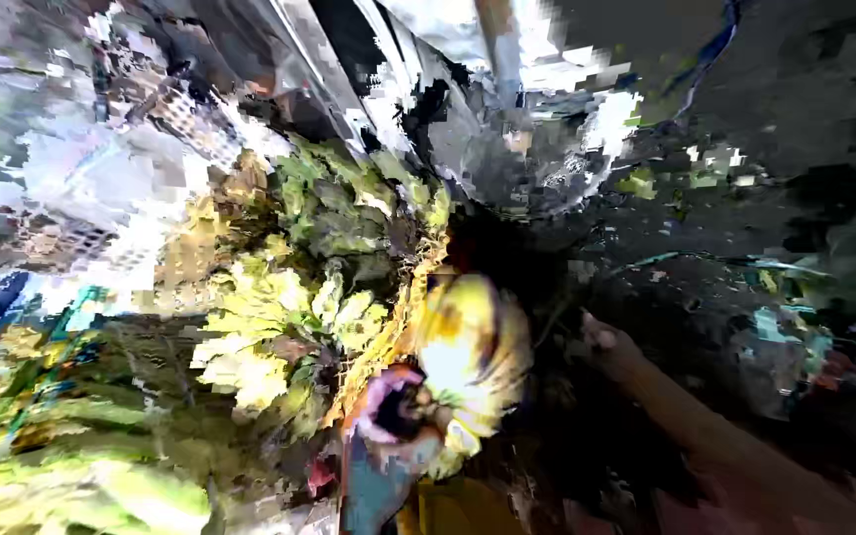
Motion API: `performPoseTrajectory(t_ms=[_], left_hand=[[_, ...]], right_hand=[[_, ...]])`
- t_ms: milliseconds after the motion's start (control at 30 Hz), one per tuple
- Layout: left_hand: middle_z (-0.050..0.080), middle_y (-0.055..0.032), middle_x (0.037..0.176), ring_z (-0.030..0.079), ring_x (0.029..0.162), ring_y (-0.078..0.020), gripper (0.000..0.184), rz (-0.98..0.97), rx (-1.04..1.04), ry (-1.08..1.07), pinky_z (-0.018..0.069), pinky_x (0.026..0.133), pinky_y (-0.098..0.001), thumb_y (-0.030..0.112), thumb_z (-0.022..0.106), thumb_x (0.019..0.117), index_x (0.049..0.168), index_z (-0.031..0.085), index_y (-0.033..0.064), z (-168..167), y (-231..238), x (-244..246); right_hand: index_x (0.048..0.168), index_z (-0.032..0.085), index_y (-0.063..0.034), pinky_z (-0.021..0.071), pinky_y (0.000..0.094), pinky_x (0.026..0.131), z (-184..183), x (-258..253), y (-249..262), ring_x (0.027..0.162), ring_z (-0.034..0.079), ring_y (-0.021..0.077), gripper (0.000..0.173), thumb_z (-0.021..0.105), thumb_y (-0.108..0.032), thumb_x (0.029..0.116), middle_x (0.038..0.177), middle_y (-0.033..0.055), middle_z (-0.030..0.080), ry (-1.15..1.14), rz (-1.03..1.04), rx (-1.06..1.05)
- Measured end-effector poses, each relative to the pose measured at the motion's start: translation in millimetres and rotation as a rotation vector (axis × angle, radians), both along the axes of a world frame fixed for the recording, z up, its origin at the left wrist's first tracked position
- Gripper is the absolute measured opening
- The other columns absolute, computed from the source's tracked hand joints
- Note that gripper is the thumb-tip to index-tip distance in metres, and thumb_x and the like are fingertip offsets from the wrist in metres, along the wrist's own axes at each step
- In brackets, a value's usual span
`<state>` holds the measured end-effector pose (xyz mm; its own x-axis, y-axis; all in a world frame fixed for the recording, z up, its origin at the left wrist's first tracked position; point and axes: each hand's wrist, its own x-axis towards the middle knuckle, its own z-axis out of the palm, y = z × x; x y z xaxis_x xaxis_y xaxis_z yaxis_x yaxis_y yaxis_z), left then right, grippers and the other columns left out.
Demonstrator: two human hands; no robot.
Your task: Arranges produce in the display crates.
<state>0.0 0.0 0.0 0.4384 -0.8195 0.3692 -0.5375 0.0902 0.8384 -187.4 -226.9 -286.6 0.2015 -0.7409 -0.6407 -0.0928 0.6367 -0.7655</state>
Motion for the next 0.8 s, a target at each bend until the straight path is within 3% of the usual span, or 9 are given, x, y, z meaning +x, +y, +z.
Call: performPoseTrajectory(t_ms=[67, 167, 233, 333, 433, 500, 600, 733, 800], left_hand=[[0.075, 0.0127, 0.098, 0.071, 0.085, 0.0008, 0.047, 0.125, -0.036, -0.03, 0.0615, 0.074, -0.0188, 0.005, 0.085, 0.0682, 0.11, 0.072, 0.0224, 34.0, 36.7, 10.0], [0.073, 0.0211, 0.094, 0.069, 0.083, 0.0063, 0.049, 0.338, -0.126, -0.131, 0.0593, 0.07, -0.0151, -0.004, 0.077, 0.0708, 0.107, 0.064, 0.0266, 94.0, 67.6, 20.2], [0.07, 0.0199, 0.094, 0.068, 0.084, 0.0042, 0.044, 0.376, -0.176, -0.291, 0.0594, 0.072, -0.017, 0.004, 0.078, 0.076, 0.11, 0.06, 0.023, 126.6, 76.7, 47.3], [0.069, 0.0101, 0.1, 0.067, 0.085, -0.0012, 0.041, 0.342, -0.216, -0.611, 0.0597, 0.074, -0.0222, 0.026, 0.082, 0.0844, 0.118, 0.061, 0.0128, 160.9, 55.6, 89.0], [0.066, -0.0058, 0.101, 0.064, 0.086, -0.0078, 0.04, 0.43, -0.139, -0.975, 0.0555, 0.077, -0.0279, 0.026, 0.074, 0.0907, 0.119, 0.06, 0.001, 176.0, -11.2, 78.3], [0.065, -0.0245, 0.107, 0.065, 0.101, -0.0373, 0.031, 0.41, -0.045, -1.104, 0.0525, 0.088, -0.0526, 0.018, 0.071, 0.0929, 0.116, 0.065, -0.0026, 173.0, -57.7, 73.2], [0.064, -0.0254, 0.099, 0.062, 0.098, -0.0469, 0.023, 0.285, -0.011, -1.214, 0.0508, 0.085, -0.0589, 0.014, 0.073, 0.0901, 0.111, 0.071, 0.004, 150.3, -109.4, 91.5], [0.064, -0.0223, 0.096, 0.063, 0.096, -0.0426, 0.018, 0.244, 0.036, -1.215, 0.0517, 0.084, -0.054, 0.012, 0.073, 0.0911, 0.108, 0.073, 0.0058, 120.4, -152.0, 106.6], [0.064, -0.0234, 0.094, 0.063, 0.095, -0.0442, 0.019, 0.258, 0.023, -1.228, 0.0508, 0.082, -0.0546, 0.007, 0.074, 0.0881, 0.107, 0.073, 0.0048, 111.5, -170.2, 118.1]], right_hand=[[0.114, 0.059, 0.0014, 0.0505, 0.0317, 0.066, -28.6, 5.0, -4.1, 0.068, 0.053, 0.0119, 0.046, 0.036, -0.039, 0.1129, 0.084, 0.0056, 0.054, -0.001, -0.143, 0.117], [0.134, 0.055, 0.0076, 0.0502, 0.0514, 0.099, -35.8, 7.3, -16.3, 0.115, 0.061, 0.033, 0.046, 0.042, -0.03, 0.1114, 0.13, 0.0251, 0.06, 0.201, -0.082, 0.178], [0.141, 0.051, 0.01, 0.0423, 0.0613, 0.109, -24.3, 6.4, -29.4, 0.134, 0.052, 0.0449, 0.053, 0.05, -0.032, 0.1084, 0.144, 0.0329, 0.051, 0.381, 0.021, 0.058], [0.154, 0.034, 0.0091, 0.0384, 0.0613, 0.113, 75.1, 2.4, -38.0, 0.138, 0.045, 0.0496, 0.064, 0.058, -0.021, 0.1027, 0.151, 0.0376, 0.041, 0.327, -0.06, -0.352], [0.153, 0.035, -0.0018, 0.061, 0.044, 0.084, 220.8, 23.5, -18.6, 0.108, 0.069, 0.0271, 0.053, 0.051, -0.021, 0.106, 0.132, 0.0192, 0.061, -0.279, 0.175, -0.602], [0.159, 0.022, -0.0157, 0.0656, 0.0458, 0.079, 298.3, 50.2, -6.3, 0.108, 0.073, 0.0281, 0.063, 0.046, -0.04, 0.1056, 0.135, 0.0115, 0.064, -0.661, 0.429, -0.589], [0.164, 0.01, -0.0252, 0.06, 0.054, 0.09, 383.1, 102.8, -12.8, 0.123, 0.064, 0.0365, 0.078, 0.03, -0.069, 0.1031, 0.153, 0.0162, 0.048, -0.845, 0.544, -0.434], [0.157, 0.028, -0.0172, 0.0639, 0.0507, 0.078, 406.4, 171.3, -53.2, 0.105, 0.07, 0.0396, 0.076, 0.059, -0.056, 0.0996, 0.141, 0.0226, 0.054, -0.724, 0.29, -0.208], [0.153, 0.035, -0.0168, 0.0631, 0.0461, 0.079, 395.2, 194.1, -77.2, 0.104, 0.07, 0.0359, 0.064, 0.059, -0.047, 0.1019, 0.139, 0.0199, 0.056, -0.736, 0.281, -0.195]])
